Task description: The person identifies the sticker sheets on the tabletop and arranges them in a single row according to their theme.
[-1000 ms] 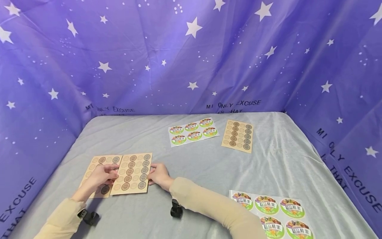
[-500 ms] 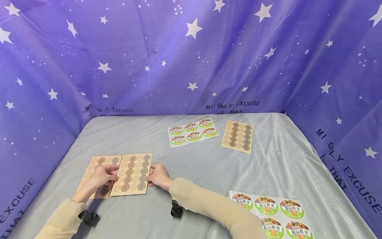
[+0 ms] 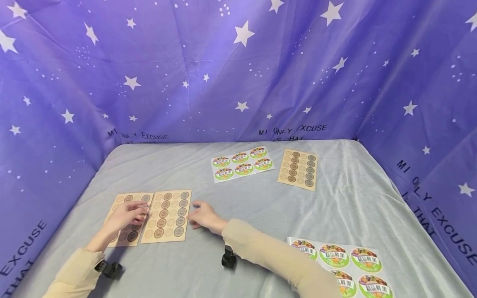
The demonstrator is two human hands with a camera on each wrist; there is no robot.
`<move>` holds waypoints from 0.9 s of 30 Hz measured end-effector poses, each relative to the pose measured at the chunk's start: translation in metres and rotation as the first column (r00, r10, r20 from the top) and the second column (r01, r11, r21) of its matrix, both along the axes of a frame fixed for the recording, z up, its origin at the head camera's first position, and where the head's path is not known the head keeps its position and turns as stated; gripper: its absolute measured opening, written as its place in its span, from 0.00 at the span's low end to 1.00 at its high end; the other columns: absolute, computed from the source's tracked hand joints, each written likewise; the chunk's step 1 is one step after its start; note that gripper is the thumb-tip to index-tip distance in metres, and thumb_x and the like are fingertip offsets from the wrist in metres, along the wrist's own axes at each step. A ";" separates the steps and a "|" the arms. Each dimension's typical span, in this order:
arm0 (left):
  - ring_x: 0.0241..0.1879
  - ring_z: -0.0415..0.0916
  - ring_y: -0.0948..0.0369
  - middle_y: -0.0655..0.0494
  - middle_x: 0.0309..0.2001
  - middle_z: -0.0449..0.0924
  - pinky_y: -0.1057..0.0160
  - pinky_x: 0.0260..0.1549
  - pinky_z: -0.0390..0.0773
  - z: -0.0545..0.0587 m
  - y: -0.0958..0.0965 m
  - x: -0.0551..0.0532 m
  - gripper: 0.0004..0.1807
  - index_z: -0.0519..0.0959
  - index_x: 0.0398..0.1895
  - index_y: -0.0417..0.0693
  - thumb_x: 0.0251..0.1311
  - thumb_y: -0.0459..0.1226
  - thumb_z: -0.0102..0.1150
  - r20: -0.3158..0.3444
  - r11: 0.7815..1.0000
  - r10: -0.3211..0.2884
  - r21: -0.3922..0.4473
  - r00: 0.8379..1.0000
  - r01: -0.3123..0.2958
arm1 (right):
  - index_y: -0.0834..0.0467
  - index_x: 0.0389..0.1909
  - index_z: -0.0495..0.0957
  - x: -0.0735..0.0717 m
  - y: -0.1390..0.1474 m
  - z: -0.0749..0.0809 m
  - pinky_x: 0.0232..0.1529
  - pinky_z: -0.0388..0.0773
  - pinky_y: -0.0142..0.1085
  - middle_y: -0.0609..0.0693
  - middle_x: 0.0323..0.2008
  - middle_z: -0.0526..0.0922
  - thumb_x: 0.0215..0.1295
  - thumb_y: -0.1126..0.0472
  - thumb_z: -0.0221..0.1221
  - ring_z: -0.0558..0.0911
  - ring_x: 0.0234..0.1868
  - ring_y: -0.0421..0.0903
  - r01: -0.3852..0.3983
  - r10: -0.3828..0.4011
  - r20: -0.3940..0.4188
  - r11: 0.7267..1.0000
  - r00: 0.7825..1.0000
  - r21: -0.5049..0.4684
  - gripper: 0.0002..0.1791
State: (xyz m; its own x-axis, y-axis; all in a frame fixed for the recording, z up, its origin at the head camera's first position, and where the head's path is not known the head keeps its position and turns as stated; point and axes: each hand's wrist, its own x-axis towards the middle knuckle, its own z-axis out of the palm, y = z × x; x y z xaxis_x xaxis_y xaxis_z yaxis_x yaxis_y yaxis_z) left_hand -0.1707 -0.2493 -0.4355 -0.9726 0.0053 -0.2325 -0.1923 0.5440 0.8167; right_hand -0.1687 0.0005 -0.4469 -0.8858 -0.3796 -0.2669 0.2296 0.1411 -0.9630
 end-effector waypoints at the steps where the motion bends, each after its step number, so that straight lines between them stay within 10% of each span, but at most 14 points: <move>1: 0.25 0.76 0.62 0.41 0.34 0.77 0.64 0.24 0.80 0.001 0.000 0.000 0.22 0.65 0.54 0.26 0.59 0.33 0.49 -0.010 1.000 -0.017 0.007 1.000 0.017 | 0.75 0.58 0.57 0.000 0.003 0.001 0.30 0.80 0.41 0.62 0.31 0.78 0.51 0.74 0.52 0.79 0.28 0.50 -0.015 0.015 0.006 1.000 1.000 -0.003 0.31; 12: 0.25 0.76 0.61 0.39 0.32 0.76 0.63 0.25 0.80 0.006 0.017 -0.009 0.22 0.65 0.53 0.23 0.59 0.31 0.48 -0.088 0.983 -0.102 0.144 0.991 0.114 | 0.72 0.55 0.64 -0.006 0.038 0.013 0.37 0.79 0.41 0.66 0.39 0.77 0.56 0.69 0.54 0.79 0.37 0.55 -0.166 0.166 0.007 0.986 0.986 0.026 0.25; 27: 0.31 0.77 0.54 0.34 0.37 0.74 0.61 0.30 0.80 0.003 0.056 -0.026 0.20 0.66 0.53 0.25 0.59 0.30 0.48 -0.113 0.966 -0.161 0.185 0.981 0.180 | 0.73 0.54 0.64 -0.014 0.085 0.028 0.43 0.77 0.45 0.69 0.45 0.75 0.59 0.67 0.51 0.78 0.42 0.57 -0.083 0.085 -0.030 0.996 0.996 0.044 0.23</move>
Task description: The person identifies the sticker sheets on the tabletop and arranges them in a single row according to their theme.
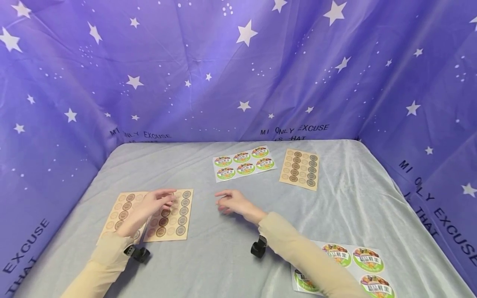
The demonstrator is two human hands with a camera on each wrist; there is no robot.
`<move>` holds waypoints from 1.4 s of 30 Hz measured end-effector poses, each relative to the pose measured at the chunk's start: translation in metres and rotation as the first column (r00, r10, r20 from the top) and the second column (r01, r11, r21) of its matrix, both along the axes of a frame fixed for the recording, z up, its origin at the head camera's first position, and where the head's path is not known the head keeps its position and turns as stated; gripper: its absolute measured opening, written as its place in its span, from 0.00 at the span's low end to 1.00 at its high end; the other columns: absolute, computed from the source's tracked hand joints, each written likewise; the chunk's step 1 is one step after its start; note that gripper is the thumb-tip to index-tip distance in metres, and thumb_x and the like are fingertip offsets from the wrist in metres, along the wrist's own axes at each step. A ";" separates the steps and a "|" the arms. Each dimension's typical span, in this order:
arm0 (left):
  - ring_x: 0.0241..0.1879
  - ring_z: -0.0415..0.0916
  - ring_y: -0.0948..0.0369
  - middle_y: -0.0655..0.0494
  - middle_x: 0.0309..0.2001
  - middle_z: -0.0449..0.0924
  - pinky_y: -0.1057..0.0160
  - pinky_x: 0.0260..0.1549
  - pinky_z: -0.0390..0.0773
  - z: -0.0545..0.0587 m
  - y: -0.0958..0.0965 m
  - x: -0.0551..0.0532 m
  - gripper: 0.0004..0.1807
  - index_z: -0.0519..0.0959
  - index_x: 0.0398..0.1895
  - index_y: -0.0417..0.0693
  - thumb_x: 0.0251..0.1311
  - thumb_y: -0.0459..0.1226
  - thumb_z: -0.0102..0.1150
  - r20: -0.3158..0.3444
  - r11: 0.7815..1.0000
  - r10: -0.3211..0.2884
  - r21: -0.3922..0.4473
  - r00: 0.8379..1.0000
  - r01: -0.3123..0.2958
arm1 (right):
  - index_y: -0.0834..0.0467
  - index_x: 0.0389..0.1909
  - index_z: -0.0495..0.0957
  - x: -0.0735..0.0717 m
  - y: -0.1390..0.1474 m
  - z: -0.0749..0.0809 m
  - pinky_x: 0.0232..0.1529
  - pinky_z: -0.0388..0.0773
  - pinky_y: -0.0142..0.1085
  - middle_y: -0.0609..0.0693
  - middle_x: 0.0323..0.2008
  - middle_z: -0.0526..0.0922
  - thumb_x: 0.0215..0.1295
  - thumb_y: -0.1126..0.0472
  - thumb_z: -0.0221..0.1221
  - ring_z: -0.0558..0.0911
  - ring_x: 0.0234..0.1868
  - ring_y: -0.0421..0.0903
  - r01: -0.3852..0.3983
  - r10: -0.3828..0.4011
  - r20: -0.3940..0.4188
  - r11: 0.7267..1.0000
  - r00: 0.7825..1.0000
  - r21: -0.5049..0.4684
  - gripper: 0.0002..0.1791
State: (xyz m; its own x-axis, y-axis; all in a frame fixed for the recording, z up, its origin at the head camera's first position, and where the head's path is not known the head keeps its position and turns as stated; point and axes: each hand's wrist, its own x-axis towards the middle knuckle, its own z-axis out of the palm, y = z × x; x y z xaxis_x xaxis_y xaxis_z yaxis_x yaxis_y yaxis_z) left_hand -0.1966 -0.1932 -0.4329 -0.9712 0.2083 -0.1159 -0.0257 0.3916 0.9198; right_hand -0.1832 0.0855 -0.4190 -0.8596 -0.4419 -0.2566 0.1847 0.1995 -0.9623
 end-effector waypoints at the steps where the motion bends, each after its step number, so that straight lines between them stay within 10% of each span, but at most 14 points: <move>1: 0.31 0.77 0.54 0.34 0.37 0.74 0.61 0.30 0.80 0.000 0.003 -0.001 0.20 0.66 0.53 0.25 0.59 0.30 0.48 0.003 1.000 0.001 0.004 1.000 -0.001 | 0.74 0.54 0.64 -0.001 0.004 0.000 0.43 0.77 0.45 0.69 0.45 0.75 0.59 0.67 0.51 0.78 0.42 0.57 0.007 -0.007 -0.003 1.000 1.000 0.001 0.23; 19: 0.35 0.76 0.46 0.32 0.39 0.74 0.56 0.33 0.79 0.006 0.060 -0.019 0.19 0.68 0.51 0.26 0.58 0.30 0.49 -0.036 0.996 -0.073 0.046 0.997 0.075 | 0.73 0.58 0.59 -0.014 0.078 0.008 0.49 0.72 0.47 0.70 0.51 0.69 0.60 0.67 0.48 0.76 0.46 0.58 0.203 -0.204 -0.026 0.978 0.979 -0.037 0.25; 28: 0.29 0.78 0.55 0.44 0.33 0.79 0.62 0.28 0.80 -0.013 0.085 -0.034 0.17 0.75 0.47 0.36 0.55 0.35 0.54 -0.111 0.977 -0.149 0.139 0.983 0.164 | 0.74 0.59 0.56 -0.012 0.117 0.012 0.49 0.72 0.46 0.68 0.48 0.72 0.61 0.67 0.49 0.78 0.43 0.54 0.265 -0.266 -0.047 0.964 0.963 -0.032 0.26; 35: 0.34 0.76 0.44 0.32 0.38 0.75 0.57 0.32 0.80 0.002 0.115 -0.032 0.17 0.71 0.48 0.28 0.54 0.28 0.51 -0.036 0.984 -0.130 0.120 0.991 0.134 | 0.74 0.59 0.54 -0.009 0.141 0.014 0.49 0.72 0.45 0.67 0.48 0.73 0.63 0.66 0.48 0.80 0.40 0.48 0.307 -0.308 -0.072 0.951 0.949 -0.026 0.27; 42: 0.39 0.72 0.38 0.28 0.41 0.73 0.49 0.37 0.77 0.013 0.140 -0.030 0.18 0.69 0.50 0.25 0.56 0.27 0.49 -0.006 0.973 -0.181 0.144 0.983 0.180 | 0.74 0.59 0.54 -0.015 0.173 -0.002 0.44 0.77 0.39 0.46 0.35 0.81 0.61 0.62 0.53 0.81 0.35 0.42 0.324 -0.333 -0.082 0.940 0.939 -0.109 0.31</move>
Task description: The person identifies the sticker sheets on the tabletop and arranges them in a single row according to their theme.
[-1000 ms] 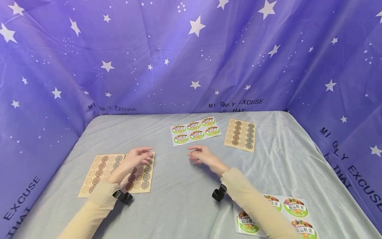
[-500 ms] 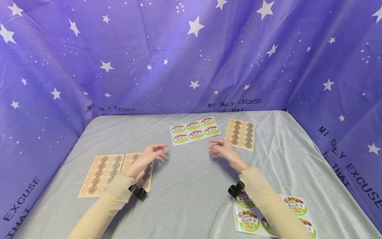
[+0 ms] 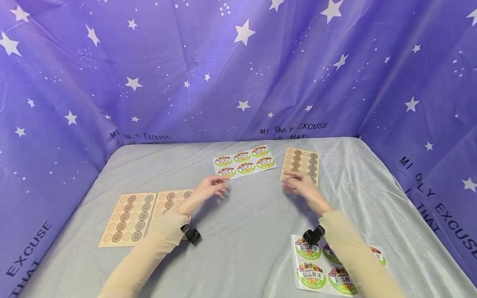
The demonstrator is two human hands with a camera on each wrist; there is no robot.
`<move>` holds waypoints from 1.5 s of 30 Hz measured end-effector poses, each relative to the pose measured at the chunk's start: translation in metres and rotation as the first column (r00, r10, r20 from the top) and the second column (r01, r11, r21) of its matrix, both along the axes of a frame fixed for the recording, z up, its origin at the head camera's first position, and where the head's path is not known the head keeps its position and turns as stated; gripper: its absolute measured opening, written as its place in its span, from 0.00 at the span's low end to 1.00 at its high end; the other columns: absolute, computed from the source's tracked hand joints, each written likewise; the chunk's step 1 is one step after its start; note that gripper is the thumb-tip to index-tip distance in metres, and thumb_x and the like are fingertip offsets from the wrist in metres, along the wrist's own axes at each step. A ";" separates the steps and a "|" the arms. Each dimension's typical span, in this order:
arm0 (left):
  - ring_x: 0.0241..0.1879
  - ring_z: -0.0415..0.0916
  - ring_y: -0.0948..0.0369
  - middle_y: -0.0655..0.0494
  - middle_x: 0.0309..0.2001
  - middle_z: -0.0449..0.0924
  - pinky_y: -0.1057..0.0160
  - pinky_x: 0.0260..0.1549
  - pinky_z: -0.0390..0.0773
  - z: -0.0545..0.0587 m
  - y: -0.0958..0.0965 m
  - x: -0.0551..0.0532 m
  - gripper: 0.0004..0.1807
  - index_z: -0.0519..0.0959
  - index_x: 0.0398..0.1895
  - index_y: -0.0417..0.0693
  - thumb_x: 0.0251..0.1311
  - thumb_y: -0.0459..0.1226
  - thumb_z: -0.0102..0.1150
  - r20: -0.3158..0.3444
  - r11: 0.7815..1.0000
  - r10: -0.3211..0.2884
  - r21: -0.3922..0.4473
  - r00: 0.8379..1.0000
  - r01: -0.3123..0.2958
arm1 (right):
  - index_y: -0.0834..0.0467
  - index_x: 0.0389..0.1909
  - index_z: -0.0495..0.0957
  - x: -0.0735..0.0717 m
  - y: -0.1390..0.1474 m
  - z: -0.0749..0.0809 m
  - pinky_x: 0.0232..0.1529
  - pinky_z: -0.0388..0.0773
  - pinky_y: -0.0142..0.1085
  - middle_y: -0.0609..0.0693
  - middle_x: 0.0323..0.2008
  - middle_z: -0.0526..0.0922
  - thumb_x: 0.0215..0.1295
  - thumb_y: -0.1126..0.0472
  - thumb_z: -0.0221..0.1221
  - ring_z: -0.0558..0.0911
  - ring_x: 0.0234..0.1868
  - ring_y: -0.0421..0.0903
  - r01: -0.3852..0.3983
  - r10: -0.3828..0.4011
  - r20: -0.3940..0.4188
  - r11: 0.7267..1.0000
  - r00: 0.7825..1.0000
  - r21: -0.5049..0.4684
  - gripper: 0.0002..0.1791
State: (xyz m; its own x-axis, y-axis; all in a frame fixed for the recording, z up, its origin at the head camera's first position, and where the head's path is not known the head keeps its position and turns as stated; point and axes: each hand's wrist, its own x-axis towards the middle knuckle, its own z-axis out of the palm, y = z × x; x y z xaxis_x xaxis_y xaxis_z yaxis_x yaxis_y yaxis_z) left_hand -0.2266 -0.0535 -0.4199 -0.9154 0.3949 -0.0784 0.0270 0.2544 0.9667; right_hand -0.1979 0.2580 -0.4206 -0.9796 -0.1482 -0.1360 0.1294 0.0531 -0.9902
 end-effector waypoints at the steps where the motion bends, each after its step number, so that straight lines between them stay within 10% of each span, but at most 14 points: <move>1: 0.38 0.73 0.38 0.29 0.41 0.73 0.51 0.35 0.78 -0.006 0.003 -0.004 0.18 0.69 0.50 0.25 0.56 0.27 0.49 0.001 1.000 -0.003 0.006 1.000 0.003 | 0.74 0.59 0.56 -0.003 0.007 -0.007 0.43 0.77 0.39 0.46 0.37 0.80 0.60 0.60 0.54 0.81 0.36 0.43 -0.007 0.007 -0.013 1.000 1.000 -0.001 0.32; 9: 0.35 0.76 0.43 0.32 0.39 0.75 0.57 0.30 0.80 -0.019 0.034 -0.012 0.16 0.71 0.48 0.27 0.56 0.27 0.49 -0.017 0.999 -0.017 0.049 1.000 0.018 | 0.65 0.57 0.62 -0.030 0.056 -0.050 0.37 0.79 0.35 0.44 0.34 0.82 0.53 0.55 0.62 0.82 0.34 0.42 0.071 -0.069 0.024 0.995 0.997 -0.071 0.33; 19: 0.43 0.71 0.38 0.29 0.46 0.72 0.49 0.41 0.76 0.007 0.068 0.001 0.18 0.69 0.51 0.26 0.57 0.26 0.47 0.131 0.990 -0.068 0.130 0.989 0.050 | 0.61 0.49 0.65 -0.037 0.084 -0.047 0.36 0.79 0.34 0.48 0.30 0.82 0.48 0.55 0.65 0.82 0.31 0.43 0.111 -0.107 0.042 0.987 0.993 -0.116 0.29; 32: 0.39 0.77 0.49 0.40 0.41 0.77 0.61 0.35 0.79 -0.024 0.115 -0.024 0.17 0.73 0.49 0.33 0.55 0.29 0.50 0.169 0.984 0.021 0.170 0.985 -0.050 | 0.58 0.46 0.69 -0.048 0.105 -0.041 0.33 0.79 0.30 0.45 0.28 0.82 0.55 0.63 0.59 0.81 0.29 0.39 0.243 -0.240 0.046 0.963 0.970 -0.114 0.17; 45: 0.46 0.73 0.47 0.40 0.47 0.75 0.56 0.45 0.75 -0.011 0.146 -0.019 0.16 0.72 0.49 0.31 0.57 0.28 0.49 0.240 0.950 0.092 0.270 0.966 -0.157 | 0.56 0.38 0.68 -0.067 0.117 -0.047 0.31 0.79 0.27 0.45 0.23 0.81 0.57 0.68 0.54 0.81 0.25 0.38 0.302 -0.304 0.010 0.941 0.953 -0.155 0.09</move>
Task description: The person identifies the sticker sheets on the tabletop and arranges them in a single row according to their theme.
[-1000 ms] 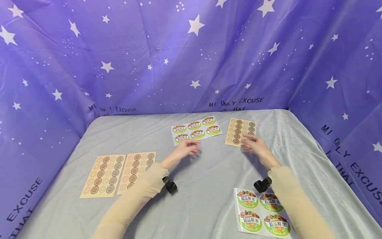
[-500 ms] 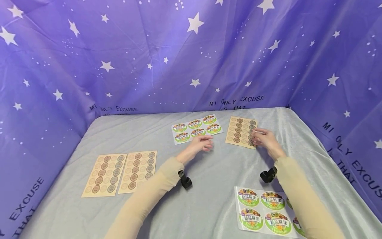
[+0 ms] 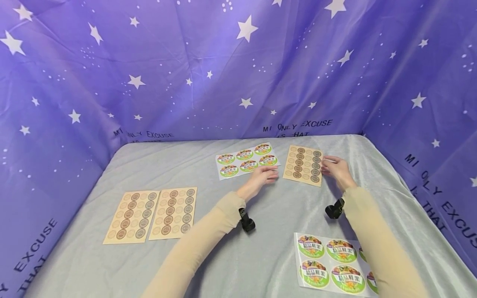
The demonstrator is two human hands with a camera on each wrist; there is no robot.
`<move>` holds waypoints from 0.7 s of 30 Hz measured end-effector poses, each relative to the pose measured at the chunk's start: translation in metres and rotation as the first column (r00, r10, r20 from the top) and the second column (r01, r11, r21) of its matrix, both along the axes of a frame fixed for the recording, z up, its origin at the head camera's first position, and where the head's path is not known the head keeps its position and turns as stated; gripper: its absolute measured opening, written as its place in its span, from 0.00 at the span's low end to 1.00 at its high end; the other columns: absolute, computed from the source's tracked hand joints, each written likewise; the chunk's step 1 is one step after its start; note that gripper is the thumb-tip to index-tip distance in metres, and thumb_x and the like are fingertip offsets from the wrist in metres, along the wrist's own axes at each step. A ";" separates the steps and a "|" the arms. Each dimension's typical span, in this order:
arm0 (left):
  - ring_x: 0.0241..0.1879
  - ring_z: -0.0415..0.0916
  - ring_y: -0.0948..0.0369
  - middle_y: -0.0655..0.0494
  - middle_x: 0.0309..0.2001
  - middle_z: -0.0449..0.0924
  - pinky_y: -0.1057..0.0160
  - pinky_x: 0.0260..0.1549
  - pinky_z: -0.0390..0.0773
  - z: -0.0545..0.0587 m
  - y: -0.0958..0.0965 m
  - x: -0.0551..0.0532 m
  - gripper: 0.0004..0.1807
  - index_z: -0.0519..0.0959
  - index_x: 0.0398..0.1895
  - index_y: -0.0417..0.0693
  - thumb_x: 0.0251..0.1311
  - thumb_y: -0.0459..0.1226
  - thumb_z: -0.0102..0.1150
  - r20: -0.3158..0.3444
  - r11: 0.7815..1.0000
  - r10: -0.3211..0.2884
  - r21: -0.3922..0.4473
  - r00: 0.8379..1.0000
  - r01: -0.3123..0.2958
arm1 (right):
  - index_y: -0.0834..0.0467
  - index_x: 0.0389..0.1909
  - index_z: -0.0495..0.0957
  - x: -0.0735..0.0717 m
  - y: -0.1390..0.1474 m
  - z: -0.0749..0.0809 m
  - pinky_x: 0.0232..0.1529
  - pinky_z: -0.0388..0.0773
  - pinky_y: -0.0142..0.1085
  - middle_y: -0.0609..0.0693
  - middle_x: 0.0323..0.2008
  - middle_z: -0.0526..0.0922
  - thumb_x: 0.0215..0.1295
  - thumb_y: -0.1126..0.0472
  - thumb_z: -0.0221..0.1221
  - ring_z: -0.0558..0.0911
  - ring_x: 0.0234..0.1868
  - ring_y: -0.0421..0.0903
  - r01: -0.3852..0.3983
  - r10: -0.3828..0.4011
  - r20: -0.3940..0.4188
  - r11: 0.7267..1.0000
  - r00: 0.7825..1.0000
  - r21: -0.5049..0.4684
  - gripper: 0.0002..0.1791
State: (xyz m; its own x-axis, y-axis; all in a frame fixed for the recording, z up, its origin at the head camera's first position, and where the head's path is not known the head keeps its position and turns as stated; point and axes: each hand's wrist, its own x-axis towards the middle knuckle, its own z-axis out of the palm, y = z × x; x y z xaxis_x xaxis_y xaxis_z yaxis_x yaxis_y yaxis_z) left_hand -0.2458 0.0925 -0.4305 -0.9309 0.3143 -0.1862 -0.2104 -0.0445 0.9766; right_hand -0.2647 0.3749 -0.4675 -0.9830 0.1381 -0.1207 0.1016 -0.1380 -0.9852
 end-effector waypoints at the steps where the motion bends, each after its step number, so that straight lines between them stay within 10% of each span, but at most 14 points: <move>1: 0.45 0.74 0.49 0.42 0.46 0.75 0.57 0.44 0.76 -0.007 0.004 -0.004 0.16 0.73 0.48 0.32 0.56 0.28 0.50 0.005 1.000 0.009 0.002 1.000 -0.010 | 0.56 0.38 0.67 -0.001 0.001 -0.001 0.30 0.79 0.26 0.44 0.23 0.81 0.57 0.68 0.54 0.80 0.24 0.37 0.011 -0.011 -0.002 1.000 1.000 0.010 0.09; 9: 0.39 0.75 0.64 0.59 0.42 0.77 0.66 0.35 0.77 -0.122 0.051 -0.078 0.11 0.79 0.42 0.49 0.56 0.37 0.55 -0.064 0.999 0.041 -0.005 0.997 -0.041 | 0.57 0.39 0.70 -0.001 -0.003 0.006 0.27 0.78 0.24 0.40 0.21 0.79 0.56 0.67 0.54 0.79 0.22 0.34 0.072 -0.074 0.026 0.995 0.997 0.073 0.10; 14: 0.38 0.73 0.69 0.65 0.39 0.77 0.68 0.35 0.76 -0.161 0.073 -0.104 0.09 0.80 0.38 0.53 0.54 0.35 0.55 -0.042 0.994 0.105 -0.011 0.994 -0.105 | 0.64 0.48 0.66 0.003 -0.009 0.018 0.29 0.78 0.23 0.37 0.21 0.78 0.56 0.65 0.55 0.79 0.23 0.33 0.060 -0.067 0.060 0.992 0.996 0.114 0.18; 21: 0.42 0.73 0.63 0.58 0.44 0.77 0.64 0.37 0.77 -0.154 0.080 -0.105 0.12 0.78 0.44 0.45 0.56 0.32 0.52 -0.019 0.995 0.092 -0.041 0.996 -0.092 | 0.70 0.55 0.62 0.004 -0.013 0.027 0.32 0.77 0.23 0.39 0.25 0.75 0.56 0.64 0.56 0.78 0.25 0.33 0.068 -0.091 0.135 0.984 0.987 0.163 0.27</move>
State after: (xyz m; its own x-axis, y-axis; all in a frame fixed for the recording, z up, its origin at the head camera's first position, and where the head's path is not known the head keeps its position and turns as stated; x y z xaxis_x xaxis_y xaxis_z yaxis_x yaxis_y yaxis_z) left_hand -0.3507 0.1724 -0.5842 -0.9586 0.2194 -0.1815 -0.1909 -0.0222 0.9814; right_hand -0.2604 0.3621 -0.4409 -0.9428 0.2434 -0.2279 0.2361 0.0047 -0.9717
